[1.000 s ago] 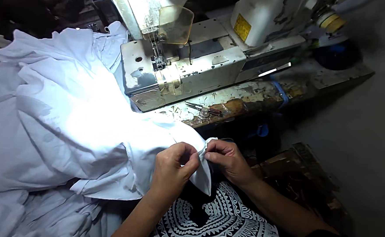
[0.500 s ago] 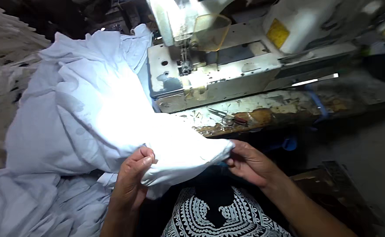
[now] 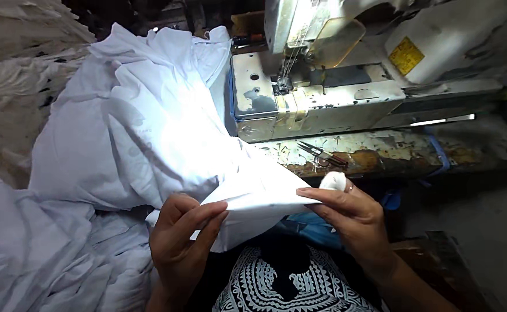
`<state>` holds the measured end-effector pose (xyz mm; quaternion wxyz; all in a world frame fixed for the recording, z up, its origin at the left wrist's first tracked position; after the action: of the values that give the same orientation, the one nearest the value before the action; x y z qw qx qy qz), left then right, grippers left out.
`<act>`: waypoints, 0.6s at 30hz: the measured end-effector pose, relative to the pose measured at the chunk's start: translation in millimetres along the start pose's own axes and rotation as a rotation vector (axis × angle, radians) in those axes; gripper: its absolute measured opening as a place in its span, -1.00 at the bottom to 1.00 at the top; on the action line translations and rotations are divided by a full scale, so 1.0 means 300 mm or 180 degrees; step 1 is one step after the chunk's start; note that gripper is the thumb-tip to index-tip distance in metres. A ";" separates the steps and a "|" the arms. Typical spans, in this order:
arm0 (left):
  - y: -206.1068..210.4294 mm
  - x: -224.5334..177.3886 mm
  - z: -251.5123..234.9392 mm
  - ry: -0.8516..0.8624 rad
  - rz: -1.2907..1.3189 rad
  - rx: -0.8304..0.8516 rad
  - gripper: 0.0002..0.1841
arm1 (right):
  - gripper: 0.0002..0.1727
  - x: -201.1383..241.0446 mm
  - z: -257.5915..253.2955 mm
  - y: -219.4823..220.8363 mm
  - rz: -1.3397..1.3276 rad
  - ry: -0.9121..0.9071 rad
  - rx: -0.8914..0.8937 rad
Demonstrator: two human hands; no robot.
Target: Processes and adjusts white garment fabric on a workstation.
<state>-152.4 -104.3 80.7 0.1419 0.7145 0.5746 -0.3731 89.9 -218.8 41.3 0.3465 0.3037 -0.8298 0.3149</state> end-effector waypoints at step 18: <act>0.271 0.099 -0.622 -0.0011 -0.0915 0.1209 -0.87 | -0.64 -0.108 -0.194 0.040 -0.2285 0.1417 0.0797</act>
<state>-6.1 10.3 168.7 -0.0487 0.6386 0.5897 -0.4921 122.4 -159.5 45.5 0.5649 0.5371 -0.5322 0.3304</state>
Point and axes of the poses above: each hand's wrist, its own z-axis away from the middle knuckle, its own y-axis out of the palm, x = y × z, the point moved 4 cm from there along -z, towards the middle knuckle, and after that the axes turned 11 degrees about z, right-handed, at the moved point
